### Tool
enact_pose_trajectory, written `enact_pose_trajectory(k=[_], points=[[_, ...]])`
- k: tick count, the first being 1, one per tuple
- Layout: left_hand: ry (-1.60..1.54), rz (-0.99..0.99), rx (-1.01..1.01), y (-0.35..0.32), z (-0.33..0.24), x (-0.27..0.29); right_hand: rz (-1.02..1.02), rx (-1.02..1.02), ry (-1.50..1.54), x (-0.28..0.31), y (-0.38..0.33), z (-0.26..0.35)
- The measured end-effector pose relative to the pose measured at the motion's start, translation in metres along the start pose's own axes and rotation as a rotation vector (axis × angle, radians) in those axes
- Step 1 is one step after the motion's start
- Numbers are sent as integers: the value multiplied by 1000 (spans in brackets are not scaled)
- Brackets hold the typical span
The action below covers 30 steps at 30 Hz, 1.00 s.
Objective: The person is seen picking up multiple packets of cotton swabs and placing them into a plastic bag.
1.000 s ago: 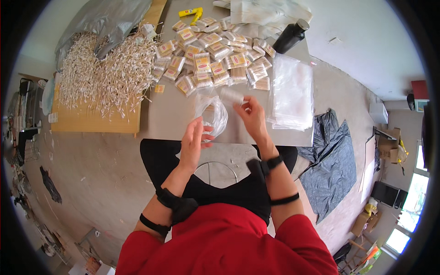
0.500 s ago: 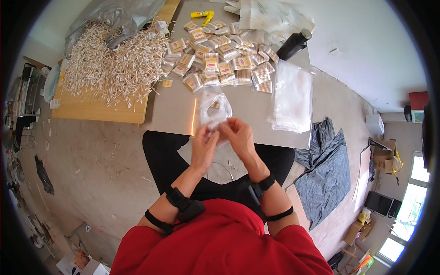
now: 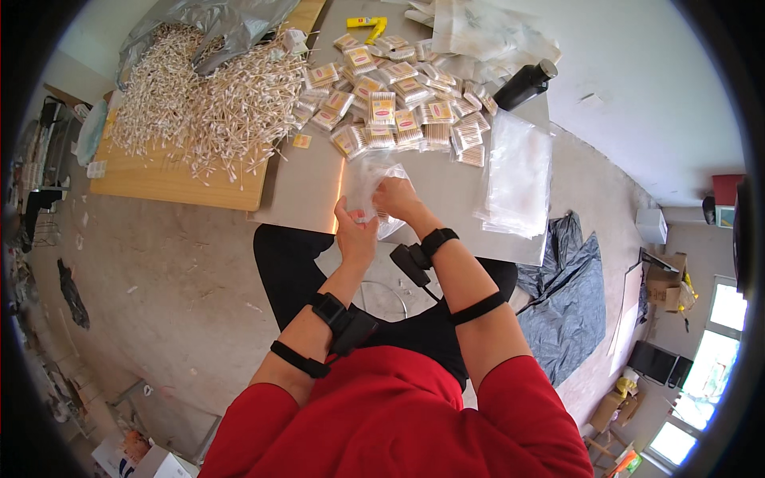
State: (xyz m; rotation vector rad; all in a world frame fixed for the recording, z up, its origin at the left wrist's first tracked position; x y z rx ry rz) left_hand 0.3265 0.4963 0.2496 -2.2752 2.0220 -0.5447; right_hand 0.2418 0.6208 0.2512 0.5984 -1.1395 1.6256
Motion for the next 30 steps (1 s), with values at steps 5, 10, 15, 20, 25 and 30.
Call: enact_pose_trajectory(k=[5,10,15,20,25,30], points=[[454,-223,-576,-17,-89,31,-490,281,364,78,-59,18],[402,315,-954,-23,-137,-11,-749,-125,519,90,-116,-34],[671,500,-945,9,-112,-61,-263,-802,1190,-22,-121,-74],[1039,602,-917,25,-86,-97,-277,-677,1500,-69,-86,-89],[1247,597,-909,25,-73,-94,-408,-805,1079,-54,-94,-98],[1299,497,-988,18,-83,-95,-685,-727,959,-24,-103,-88]])
Point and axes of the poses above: each hand's wrist, its own y-axis towards the middle knuckle, its own x-axis out of the back of the hand, z = x × y, the point moved 10 cm from there along y, towards the middle knuckle, and after that the axes turned 8 degrees about -x, right-handed, at the moved point
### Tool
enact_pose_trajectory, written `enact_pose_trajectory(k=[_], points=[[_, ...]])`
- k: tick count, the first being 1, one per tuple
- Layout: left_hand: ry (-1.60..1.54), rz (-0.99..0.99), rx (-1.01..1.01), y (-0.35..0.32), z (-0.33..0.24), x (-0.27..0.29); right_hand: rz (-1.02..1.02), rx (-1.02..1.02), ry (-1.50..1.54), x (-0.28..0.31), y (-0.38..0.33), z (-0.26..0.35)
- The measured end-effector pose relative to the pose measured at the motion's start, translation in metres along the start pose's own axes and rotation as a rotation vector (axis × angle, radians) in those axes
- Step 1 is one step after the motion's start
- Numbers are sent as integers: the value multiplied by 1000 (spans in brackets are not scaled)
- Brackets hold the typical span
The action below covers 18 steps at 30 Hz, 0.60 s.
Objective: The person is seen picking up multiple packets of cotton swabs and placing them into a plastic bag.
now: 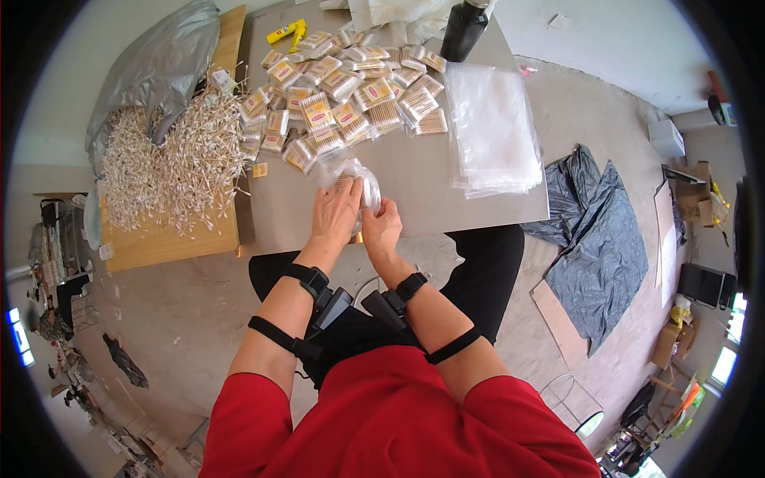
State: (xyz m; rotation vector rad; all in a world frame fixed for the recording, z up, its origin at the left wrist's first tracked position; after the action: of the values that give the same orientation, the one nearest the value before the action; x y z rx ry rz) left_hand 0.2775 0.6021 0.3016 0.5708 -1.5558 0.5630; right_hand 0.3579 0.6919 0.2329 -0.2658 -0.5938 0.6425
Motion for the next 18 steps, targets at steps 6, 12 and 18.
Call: enact_pose_trajectory(k=[6,12,18], points=[[-118,-7,-35,2,-2,-6,84,-21,-92,6,-4,19],[57,77,6,7,-6,-11,-131,271,42,26,-22,50],[1,106,4,0,-5,-13,23,60,226,8,-11,9]])
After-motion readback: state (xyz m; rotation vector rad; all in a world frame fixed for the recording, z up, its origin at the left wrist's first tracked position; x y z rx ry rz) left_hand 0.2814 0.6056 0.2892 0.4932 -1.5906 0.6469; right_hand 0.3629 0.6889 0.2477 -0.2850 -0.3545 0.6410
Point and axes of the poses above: each hand's wrist, its own y-axis towards the middle knuckle, its own x-axis out of the back of the hand, z = x × y, the point moved 10 cm from there along y, towards the middle knuckle, and after that the axes turned 8 degrees about -x, right-handed, at the moved point
